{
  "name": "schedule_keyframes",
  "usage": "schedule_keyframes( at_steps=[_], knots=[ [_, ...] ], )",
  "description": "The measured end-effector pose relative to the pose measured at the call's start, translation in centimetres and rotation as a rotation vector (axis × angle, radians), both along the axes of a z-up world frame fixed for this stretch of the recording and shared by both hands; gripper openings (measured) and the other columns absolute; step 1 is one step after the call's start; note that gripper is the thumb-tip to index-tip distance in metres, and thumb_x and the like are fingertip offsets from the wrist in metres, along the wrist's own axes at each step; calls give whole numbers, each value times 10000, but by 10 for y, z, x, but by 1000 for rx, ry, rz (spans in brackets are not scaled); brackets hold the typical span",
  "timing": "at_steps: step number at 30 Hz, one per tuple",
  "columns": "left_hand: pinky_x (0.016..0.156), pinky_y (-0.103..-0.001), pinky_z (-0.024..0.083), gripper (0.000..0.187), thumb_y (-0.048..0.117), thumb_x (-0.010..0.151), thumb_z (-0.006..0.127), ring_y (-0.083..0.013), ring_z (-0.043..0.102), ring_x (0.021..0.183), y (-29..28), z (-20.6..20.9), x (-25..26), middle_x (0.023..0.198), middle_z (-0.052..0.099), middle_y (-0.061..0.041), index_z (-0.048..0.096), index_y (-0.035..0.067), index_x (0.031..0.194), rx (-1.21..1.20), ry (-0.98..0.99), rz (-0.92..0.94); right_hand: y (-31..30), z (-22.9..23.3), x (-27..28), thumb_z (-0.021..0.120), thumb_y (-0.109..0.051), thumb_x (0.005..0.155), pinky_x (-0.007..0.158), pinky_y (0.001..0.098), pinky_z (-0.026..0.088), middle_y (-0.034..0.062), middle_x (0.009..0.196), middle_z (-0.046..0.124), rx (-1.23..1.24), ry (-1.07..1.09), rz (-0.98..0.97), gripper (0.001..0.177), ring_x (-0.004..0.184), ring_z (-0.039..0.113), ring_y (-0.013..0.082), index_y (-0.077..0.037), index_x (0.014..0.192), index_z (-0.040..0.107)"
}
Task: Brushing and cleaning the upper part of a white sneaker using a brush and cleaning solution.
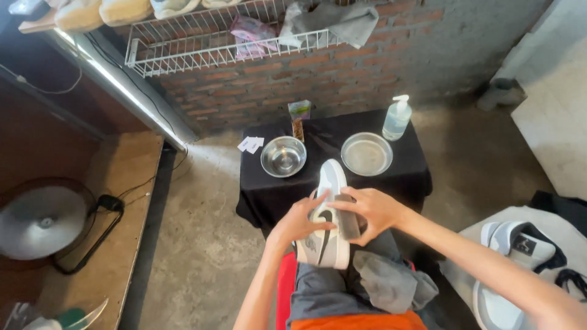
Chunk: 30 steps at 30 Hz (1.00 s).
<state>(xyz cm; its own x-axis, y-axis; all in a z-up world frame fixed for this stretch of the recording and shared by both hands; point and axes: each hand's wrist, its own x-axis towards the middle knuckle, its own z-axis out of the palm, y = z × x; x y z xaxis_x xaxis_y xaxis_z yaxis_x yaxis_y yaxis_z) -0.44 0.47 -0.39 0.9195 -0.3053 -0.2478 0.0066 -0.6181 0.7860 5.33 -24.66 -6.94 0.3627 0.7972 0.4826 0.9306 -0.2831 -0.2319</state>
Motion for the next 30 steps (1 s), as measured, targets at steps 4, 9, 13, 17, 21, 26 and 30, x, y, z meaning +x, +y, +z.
schedule_keyframes(
  at_steps=[4, 9, 13, 17, 21, 26, 30],
  knots=[
    [947, -416, 589, 860, 515, 740, 856, -344, 672, 1140, -2, -1, 0, 1225, 641, -194, 505, 324, 1502, 23, 21, 4, -9, 10, 51, 839, -735, 514, 726, 417, 613, 128, 1149, 634, 32, 157, -198, 990, 793, 748, 338, -305, 1376, 609],
    [932, -441, 589, 855, 461, 725, 876, -393, 672, 1122, 5, -4, -4, 1193, 647, -234, 531, 287, 1487, -8, 22, 10, -4, 16, 31, 875, -713, 474, 759, 376, 619, 66, 1250, 597, -2, 114, -45, 941, 843, 755, 298, -301, 1282, 624],
    [982, -420, 579, 828, 496, 727, 866, -371, 653, 1188, -4, -7, 0, 1266, 635, -218, 542, 327, 1470, 14, 4, -4, -12, 29, 69, 829, -724, 564, 779, 440, 616, 123, 1183, 623, -46, 245, -156, 951, 879, 734, 370, -349, 1397, 565],
    [981, -437, 581, 841, 488, 718, 870, -397, 649, 1184, 2, -6, -1, 1269, 627, -246, 536, 323, 1471, 11, -2, -3, -2, 31, 52, 831, -671, 598, 826, 448, 611, 177, 1242, 590, -65, 217, -83, 942, 918, 733, 407, -272, 1404, 550],
    [963, -407, 589, 846, 507, 728, 865, -347, 669, 1165, -4, 4, 2, 1256, 635, -214, 521, 349, 1485, 29, 11, -12, -4, 42, 74, 823, -573, 669, 867, 548, 590, 226, 1304, 557, -155, 318, -202, 922, 982, 705, 483, -279, 1478, 492],
    [1062, -391, 473, 848, 468, 744, 837, -291, 508, 1344, -7, 18, -3, 1478, 447, -169, 496, 321, 1507, 57, 130, 19, 2, 36, 49, 801, -624, 665, 673, 430, 534, 174, 1203, 561, -149, 212, -45, 893, 805, 662, 370, -272, 1435, 517],
    [972, -402, 590, 839, 503, 735, 866, -348, 657, 1198, -5, 14, -2, 1311, 613, -204, 520, 362, 1485, 43, 64, 14, 5, 25, 80, 811, -670, 618, 831, 493, 591, 146, 1210, 581, -158, 262, -145, 901, 948, 712, 424, -311, 1400, 542]
  ],
)
